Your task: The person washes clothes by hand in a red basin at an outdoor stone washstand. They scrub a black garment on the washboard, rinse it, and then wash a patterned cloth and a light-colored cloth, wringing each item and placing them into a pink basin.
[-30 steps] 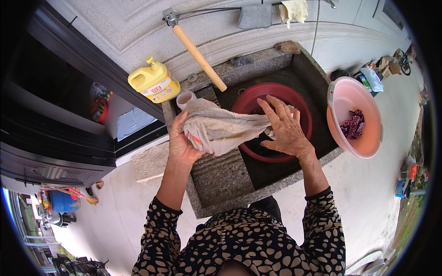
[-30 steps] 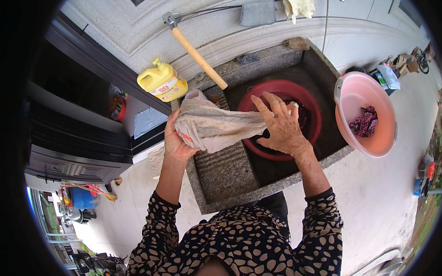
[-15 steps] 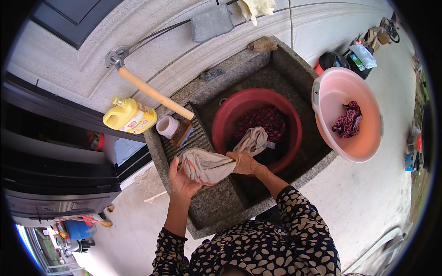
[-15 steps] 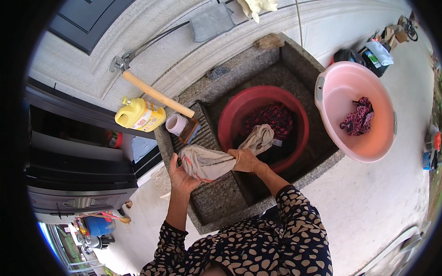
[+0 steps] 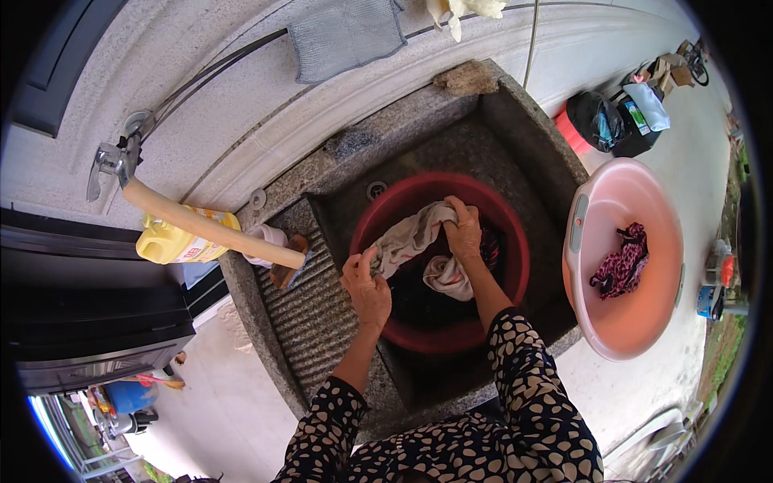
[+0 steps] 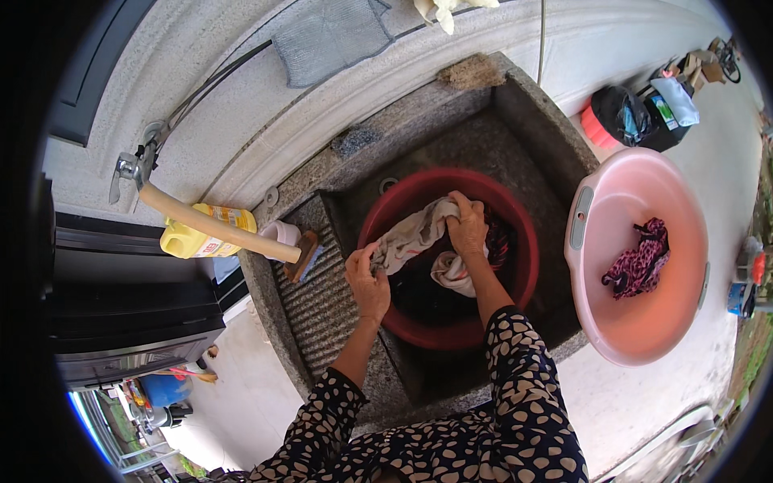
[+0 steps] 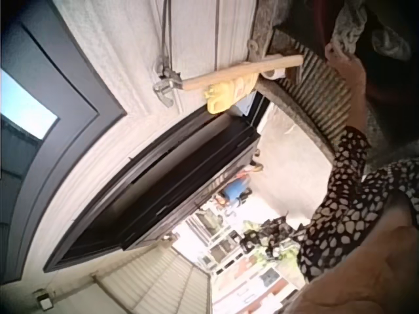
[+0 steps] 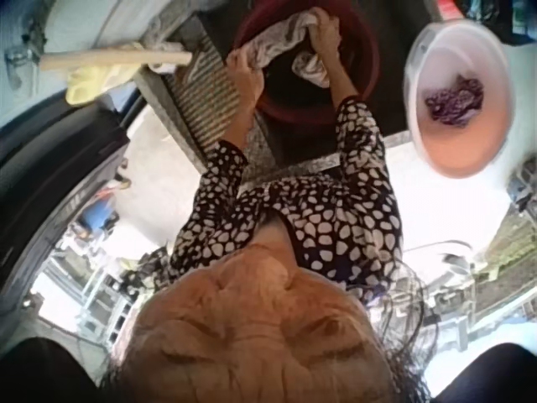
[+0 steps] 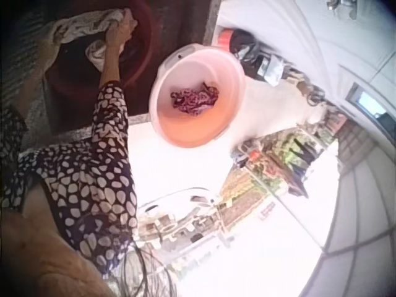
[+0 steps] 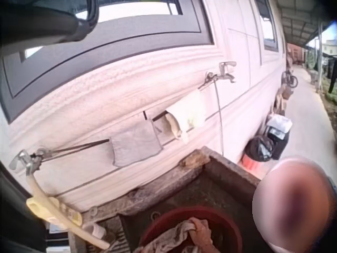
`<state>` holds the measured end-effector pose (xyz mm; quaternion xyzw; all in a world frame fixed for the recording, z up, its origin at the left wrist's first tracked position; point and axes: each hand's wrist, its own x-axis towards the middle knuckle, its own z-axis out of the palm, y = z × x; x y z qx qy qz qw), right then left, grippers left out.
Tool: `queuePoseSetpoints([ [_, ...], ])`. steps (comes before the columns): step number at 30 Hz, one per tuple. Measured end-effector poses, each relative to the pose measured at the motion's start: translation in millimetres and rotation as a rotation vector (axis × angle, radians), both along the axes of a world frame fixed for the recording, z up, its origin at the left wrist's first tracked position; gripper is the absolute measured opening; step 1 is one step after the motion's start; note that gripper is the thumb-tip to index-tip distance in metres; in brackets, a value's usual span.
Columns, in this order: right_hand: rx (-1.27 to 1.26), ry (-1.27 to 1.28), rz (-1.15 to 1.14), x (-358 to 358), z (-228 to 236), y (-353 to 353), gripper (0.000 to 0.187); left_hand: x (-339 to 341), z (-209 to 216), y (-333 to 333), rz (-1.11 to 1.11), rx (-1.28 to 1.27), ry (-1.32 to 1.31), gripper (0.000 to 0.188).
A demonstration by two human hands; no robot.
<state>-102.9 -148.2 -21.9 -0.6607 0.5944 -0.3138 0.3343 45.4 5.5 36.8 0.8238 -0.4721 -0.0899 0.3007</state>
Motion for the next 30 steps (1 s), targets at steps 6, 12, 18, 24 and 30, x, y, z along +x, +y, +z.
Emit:
queuePoseSetpoints([
  [6,-0.189,0.666,0.210,31.9,-60.2,13.3,0.064,-18.9,-72.6,-29.3,-0.289,0.612,-0.014,0.069],
  [12,0.103,0.566,0.397,36.5,-68.5,-2.5,0.067,-12.2,-102.8,-38.2,-0.378,0.907,0.055,0.082],
  [18,0.081,0.357,0.308,21.2,-28.0,-15.9,0.048,5.1,-91.3,-40.6,-0.377,0.716,0.167,0.078],
  [24,0.389,-0.463,0.412,-2.3,123.2,-11.9,0.031,-6.7,-79.5,-40.2,-0.202,0.107,0.551,0.052],
  [30,0.205,-0.790,0.607,-8.0,207.3,14.4,0.046,0.2,-56.0,-48.9,-0.208,-0.234,0.713,0.032],
])
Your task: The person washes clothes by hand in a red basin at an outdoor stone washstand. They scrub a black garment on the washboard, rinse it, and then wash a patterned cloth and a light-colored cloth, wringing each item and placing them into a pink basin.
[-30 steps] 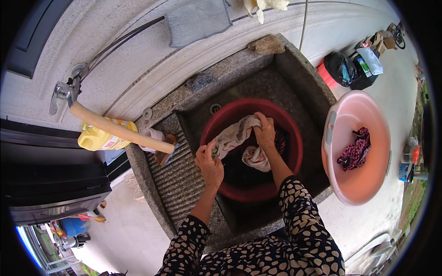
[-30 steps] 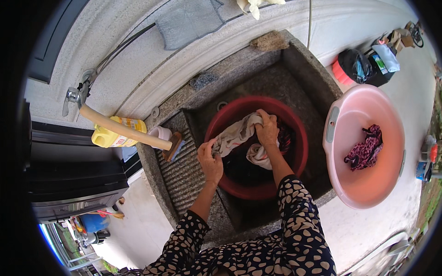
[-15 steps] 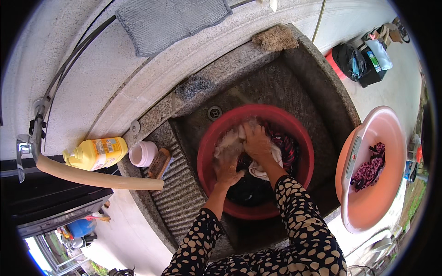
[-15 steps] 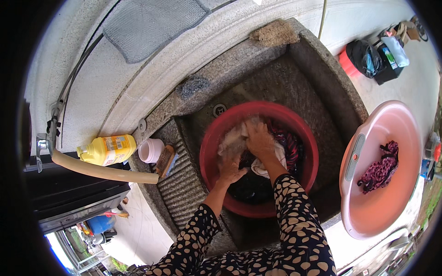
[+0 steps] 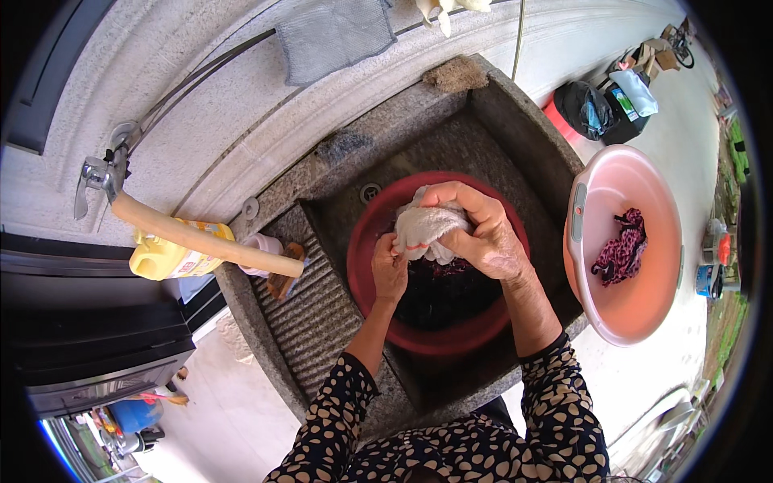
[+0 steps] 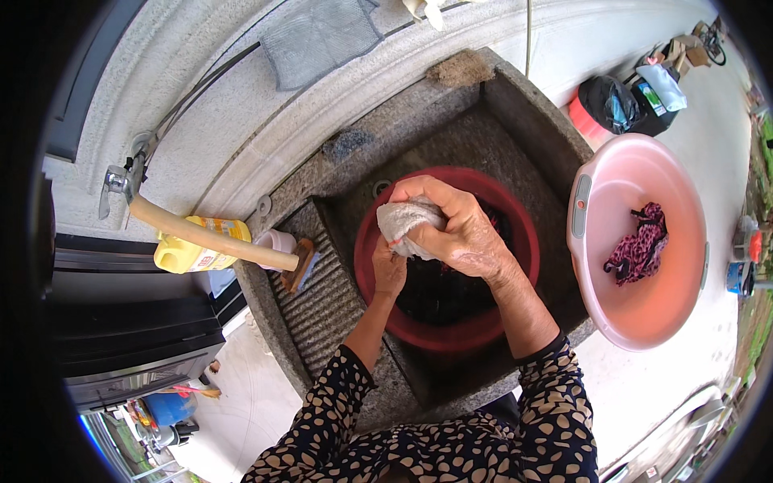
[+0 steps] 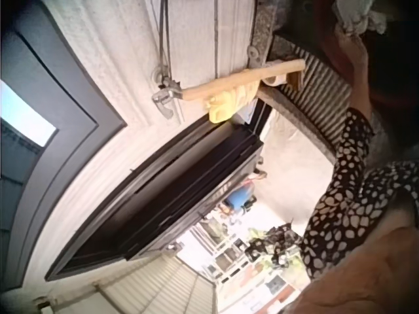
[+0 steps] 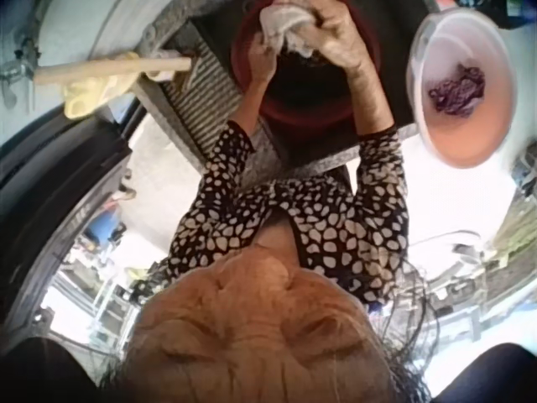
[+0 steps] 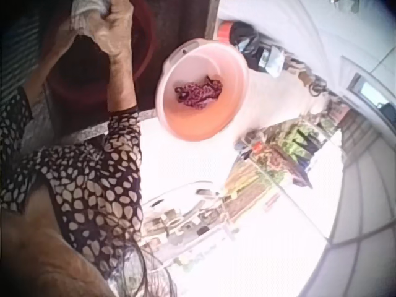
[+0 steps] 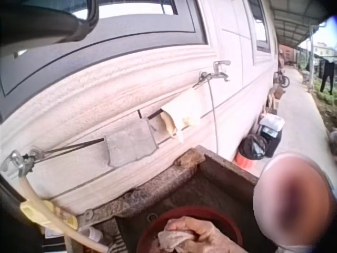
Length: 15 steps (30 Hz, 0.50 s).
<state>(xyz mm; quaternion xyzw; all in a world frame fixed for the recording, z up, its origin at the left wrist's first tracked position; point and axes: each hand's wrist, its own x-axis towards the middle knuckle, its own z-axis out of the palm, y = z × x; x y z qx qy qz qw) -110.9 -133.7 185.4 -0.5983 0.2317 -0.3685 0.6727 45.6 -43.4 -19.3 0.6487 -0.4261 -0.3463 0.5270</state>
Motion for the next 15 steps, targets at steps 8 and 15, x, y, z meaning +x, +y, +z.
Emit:
queuePoseSetpoints([
  [8,-0.426,1.120,-0.056,11.6,-162.3,19.5,0.062,-8.0,10.7,64.8,-0.175,0.483,0.058,0.052],
  [15,-0.503,0.732,-0.039,16.6,-85.3,-9.0,0.032,1.1,54.0,90.6,-0.007,0.639,0.679,0.065],
])
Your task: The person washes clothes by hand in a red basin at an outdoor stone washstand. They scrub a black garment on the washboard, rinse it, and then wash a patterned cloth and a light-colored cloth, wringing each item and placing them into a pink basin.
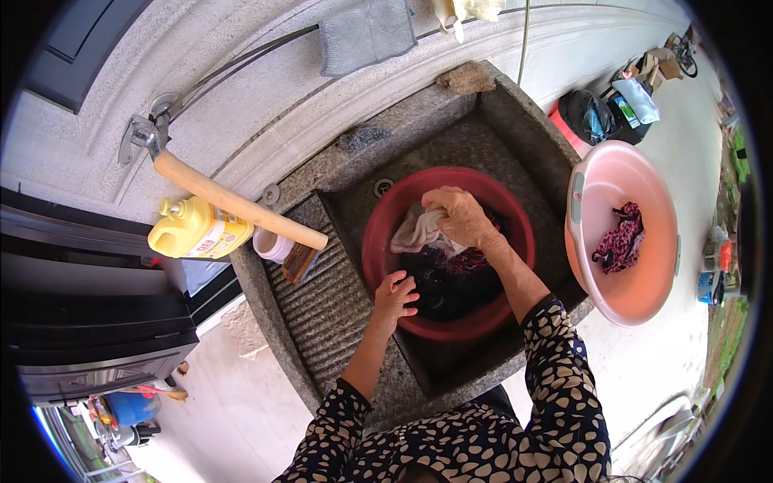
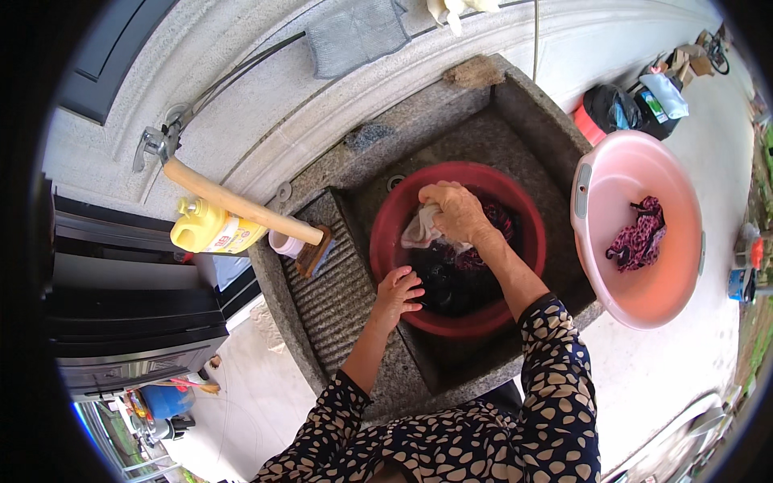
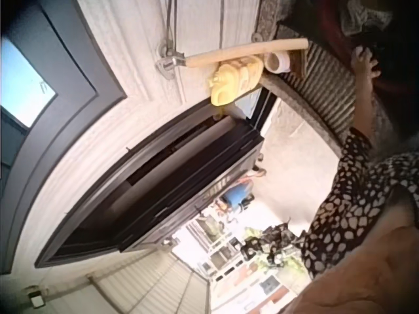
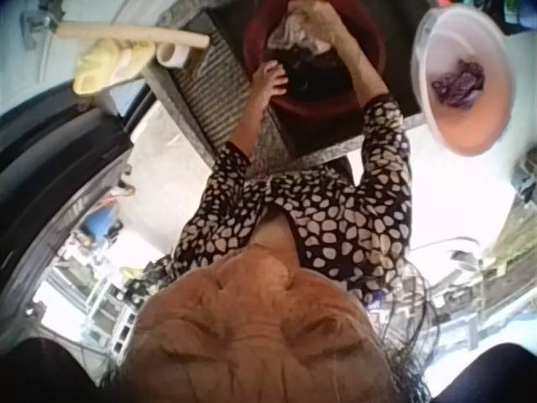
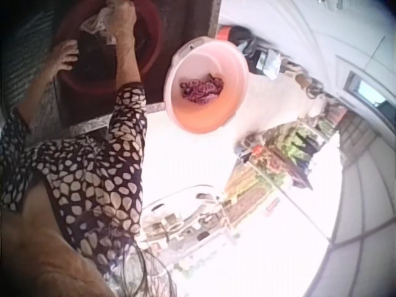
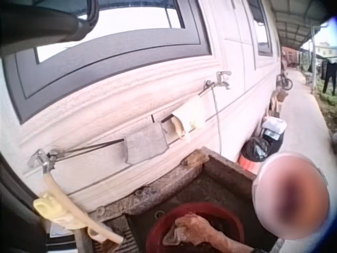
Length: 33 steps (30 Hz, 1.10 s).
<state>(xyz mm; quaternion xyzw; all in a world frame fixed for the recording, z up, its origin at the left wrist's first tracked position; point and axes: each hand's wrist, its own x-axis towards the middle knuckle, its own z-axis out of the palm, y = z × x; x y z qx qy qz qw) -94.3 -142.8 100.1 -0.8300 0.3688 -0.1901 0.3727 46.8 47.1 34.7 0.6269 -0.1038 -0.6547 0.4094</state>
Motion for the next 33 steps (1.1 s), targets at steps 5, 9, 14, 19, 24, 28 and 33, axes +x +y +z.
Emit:
queuePoseSetpoints([
  [5,-0.128,-0.258,0.275,-11.5,128.8,34.3,0.032,4.1,50.5,-23.4,0.321,0.046,0.613,0.086],
  [9,-0.184,-0.356,0.461,-19.9,150.2,81.2,0.038,-5.7,57.1,-43.8,0.112,-0.357,0.999,0.088],
  [14,-0.089,-0.374,0.583,-35.6,127.1,150.8,0.048,-25.7,72.2,-32.9,0.080,-0.165,1.069,0.065],
  [19,0.014,-0.543,0.260,-41.1,127.3,127.0,0.061,-19.5,-22.5,-3.9,0.152,-0.363,1.027,0.037],
  [24,0.624,-1.022,-0.401,-63.0,67.5,52.4,0.051,-45.1,88.6,-2.6,0.518,-0.079,0.763,0.036],
  [28,0.982,-1.158,-0.678,-53.6,-42.6,50.2,0.034,-50.7,75.7,-2.5,0.364,-0.268,1.005,0.040],
  [33,1.548,-1.600,-0.251,-5.0,-47.5,111.0,0.052,-51.8,84.8,-5.2,0.355,-0.460,0.970,0.054],
])
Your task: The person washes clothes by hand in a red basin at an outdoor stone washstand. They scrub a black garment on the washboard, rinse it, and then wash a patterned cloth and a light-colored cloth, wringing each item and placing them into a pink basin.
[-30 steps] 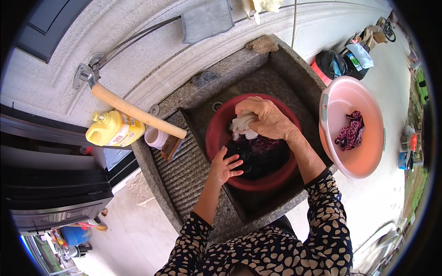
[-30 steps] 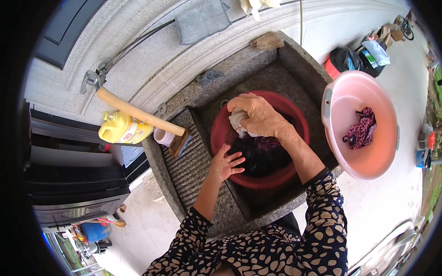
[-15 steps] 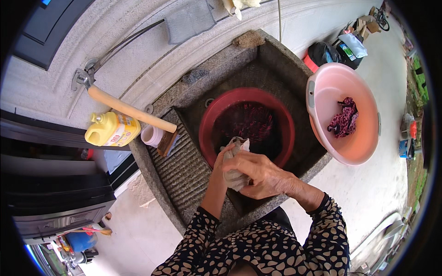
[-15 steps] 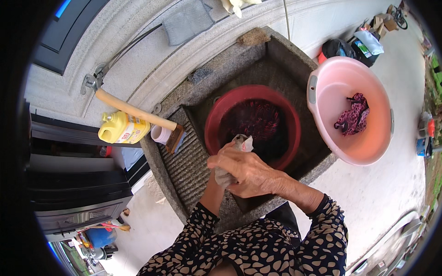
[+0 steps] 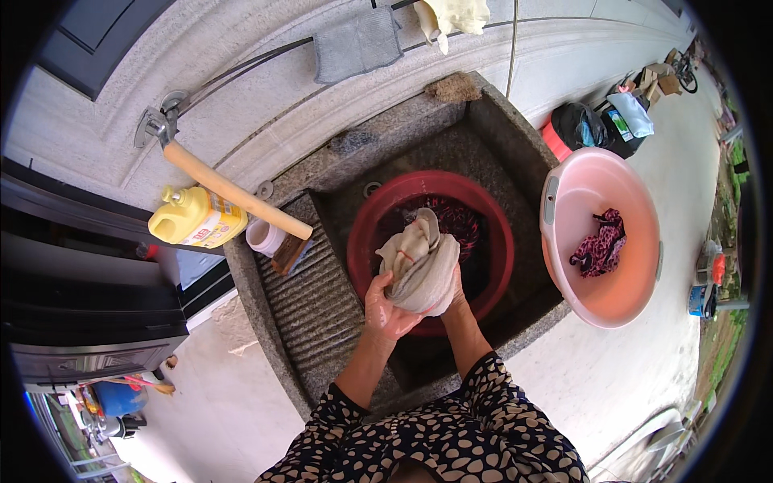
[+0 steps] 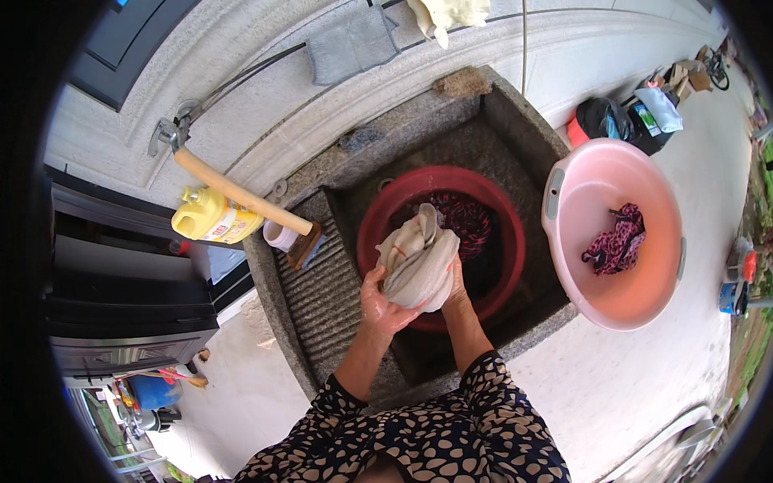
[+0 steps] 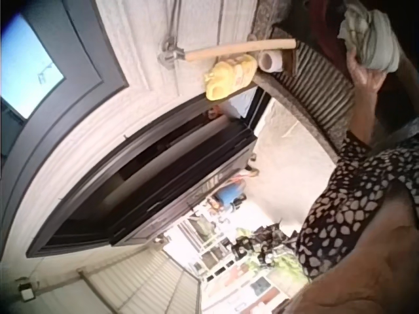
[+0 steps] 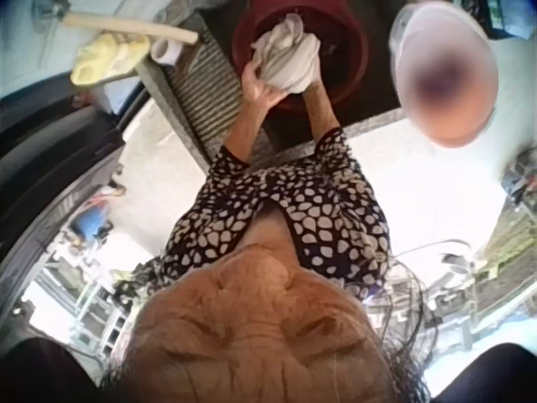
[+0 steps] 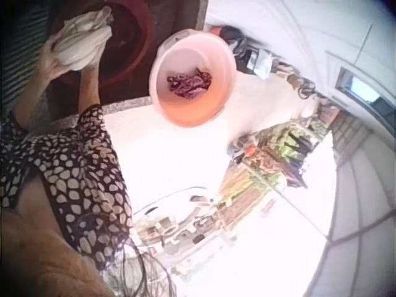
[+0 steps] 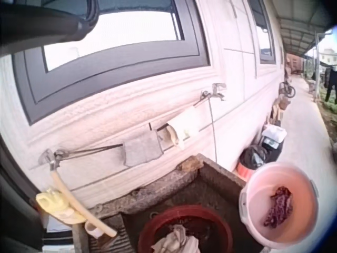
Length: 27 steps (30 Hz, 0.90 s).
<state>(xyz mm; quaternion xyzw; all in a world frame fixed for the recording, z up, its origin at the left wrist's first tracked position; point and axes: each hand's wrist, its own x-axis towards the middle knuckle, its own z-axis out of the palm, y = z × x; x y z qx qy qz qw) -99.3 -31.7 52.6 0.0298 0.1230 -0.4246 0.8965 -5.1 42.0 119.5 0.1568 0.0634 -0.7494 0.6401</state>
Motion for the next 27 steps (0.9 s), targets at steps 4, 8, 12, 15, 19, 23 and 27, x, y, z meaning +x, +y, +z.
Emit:
queuePoseSetpoints([
  [4,-0.017,-0.050,-0.091,-4.3,-21.2,-10.0,0.055,-7.4,-7.9,8.3,-0.028,0.048,0.068,0.077],
  [8,-0.208,0.074,-0.024,-13.2,-5.6,-30.5,0.057,6.1,-24.5,23.4,-0.241,0.165,-0.510,0.101],
  [12,-0.313,0.414,0.123,-16.8,12.4,-50.2,0.045,-5.5,5.6,12.4,-0.158,0.021,-1.144,0.130],
  [15,-0.371,0.591,0.167,-15.2,37.2,-53.8,0.031,-0.3,13.6,7.7,-0.247,-0.074,-1.483,0.130],
  [19,-0.542,0.763,0.344,-12.2,48.7,-59.5,0.022,-0.2,20.2,8.6,-0.424,-0.040,-1.783,0.127],
  [23,-0.682,0.926,0.448,-10.9,41.7,-59.1,0.019,-2.5,28.1,0.8,-0.788,0.090,-1.956,0.123],
  [27,-0.876,1.225,0.452,-7.4,51.3,-48.9,0.023,-3.5,5.4,2.4,-0.803,0.045,-2.155,0.119],
])
